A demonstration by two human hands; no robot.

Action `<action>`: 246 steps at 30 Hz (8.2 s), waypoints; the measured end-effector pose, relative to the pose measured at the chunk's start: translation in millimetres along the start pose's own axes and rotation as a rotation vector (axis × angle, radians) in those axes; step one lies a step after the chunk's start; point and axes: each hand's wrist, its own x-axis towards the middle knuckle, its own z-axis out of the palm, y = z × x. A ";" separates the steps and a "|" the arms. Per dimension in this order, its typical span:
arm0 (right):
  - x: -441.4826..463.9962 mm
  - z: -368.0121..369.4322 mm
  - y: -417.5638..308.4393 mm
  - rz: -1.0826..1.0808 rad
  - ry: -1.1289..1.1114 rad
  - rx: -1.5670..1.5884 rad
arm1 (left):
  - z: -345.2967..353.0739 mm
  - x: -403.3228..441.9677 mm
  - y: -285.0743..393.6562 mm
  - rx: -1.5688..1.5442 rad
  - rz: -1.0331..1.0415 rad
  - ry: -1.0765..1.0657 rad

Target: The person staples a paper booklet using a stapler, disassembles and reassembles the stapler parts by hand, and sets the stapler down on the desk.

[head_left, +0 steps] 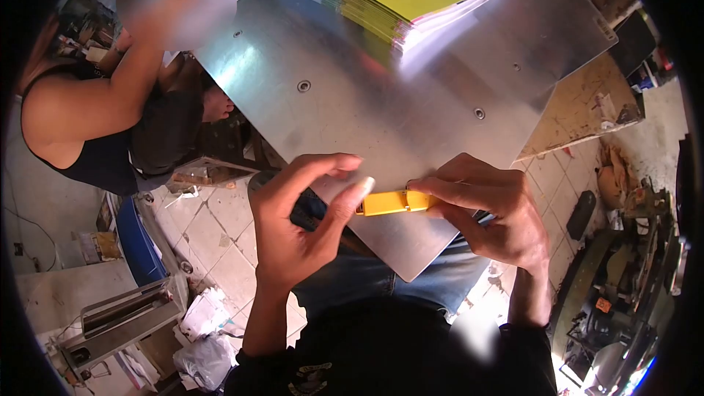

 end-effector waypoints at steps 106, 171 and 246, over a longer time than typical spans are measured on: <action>-4.7 27.2 10.8 -0.087 -0.003 -0.086 | -13.8 13.6 -5.6 0.197 0.187 -0.451; -49.9 -233.2 76.9 0.054 1.069 -1.168 | 74.7 48.5 -10.6 -0.277 -0.027 -0.102; -50.4 -100.6 65.5 0.295 0.984 -0.606 | 30.2 -117.1 -9.8 0.507 0.635 -0.479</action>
